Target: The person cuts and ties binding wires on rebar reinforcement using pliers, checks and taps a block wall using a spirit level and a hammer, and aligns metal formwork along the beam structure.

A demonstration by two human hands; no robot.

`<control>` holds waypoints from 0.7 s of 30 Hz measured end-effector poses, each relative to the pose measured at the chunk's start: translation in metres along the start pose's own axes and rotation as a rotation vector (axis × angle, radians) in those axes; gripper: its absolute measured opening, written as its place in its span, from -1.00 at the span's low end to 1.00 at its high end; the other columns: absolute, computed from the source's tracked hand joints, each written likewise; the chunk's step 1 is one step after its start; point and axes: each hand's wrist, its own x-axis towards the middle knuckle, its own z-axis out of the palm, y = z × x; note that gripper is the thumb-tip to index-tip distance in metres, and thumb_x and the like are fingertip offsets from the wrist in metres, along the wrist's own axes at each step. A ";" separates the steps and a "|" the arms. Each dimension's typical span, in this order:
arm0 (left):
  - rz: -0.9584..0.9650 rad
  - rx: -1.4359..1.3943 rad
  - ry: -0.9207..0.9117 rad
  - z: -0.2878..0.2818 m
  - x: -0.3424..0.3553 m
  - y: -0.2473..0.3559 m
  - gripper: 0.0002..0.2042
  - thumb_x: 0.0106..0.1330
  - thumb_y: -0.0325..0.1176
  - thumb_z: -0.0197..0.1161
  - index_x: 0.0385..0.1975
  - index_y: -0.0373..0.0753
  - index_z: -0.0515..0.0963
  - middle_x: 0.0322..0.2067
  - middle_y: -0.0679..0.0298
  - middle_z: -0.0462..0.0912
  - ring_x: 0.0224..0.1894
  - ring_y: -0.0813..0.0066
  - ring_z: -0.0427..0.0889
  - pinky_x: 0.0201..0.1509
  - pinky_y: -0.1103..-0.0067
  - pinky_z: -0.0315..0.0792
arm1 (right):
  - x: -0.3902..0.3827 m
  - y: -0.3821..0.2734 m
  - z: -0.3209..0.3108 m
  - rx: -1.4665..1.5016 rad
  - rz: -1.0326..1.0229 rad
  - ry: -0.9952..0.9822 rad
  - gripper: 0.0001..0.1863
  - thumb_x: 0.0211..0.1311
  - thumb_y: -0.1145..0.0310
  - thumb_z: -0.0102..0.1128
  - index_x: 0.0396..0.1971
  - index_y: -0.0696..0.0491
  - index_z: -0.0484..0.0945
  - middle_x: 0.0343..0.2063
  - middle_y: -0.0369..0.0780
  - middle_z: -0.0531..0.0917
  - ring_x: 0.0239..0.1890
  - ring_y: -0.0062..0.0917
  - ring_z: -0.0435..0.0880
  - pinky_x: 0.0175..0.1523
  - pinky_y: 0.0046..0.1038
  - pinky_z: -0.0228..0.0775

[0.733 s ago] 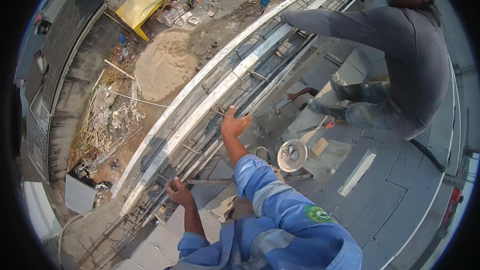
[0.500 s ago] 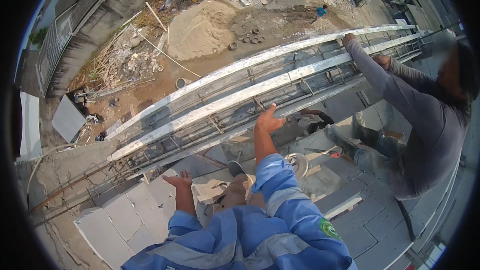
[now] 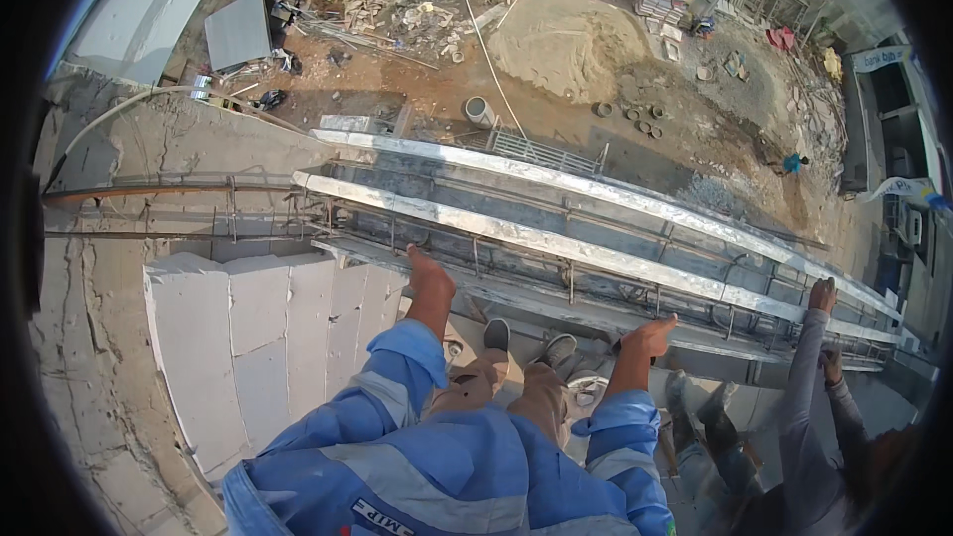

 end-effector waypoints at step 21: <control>0.027 0.074 0.112 -0.004 0.003 0.008 -0.42 0.18 0.06 0.24 -0.19 -0.50 0.57 -0.17 -0.01 0.66 -0.23 0.02 0.67 -0.17 0.24 0.54 | -0.013 0.001 0.010 -0.181 -0.042 0.002 -0.22 0.09 -0.29 0.15 -0.14 0.25 0.59 -0.08 -0.07 0.63 -0.07 -0.20 0.61 0.03 -0.25 0.43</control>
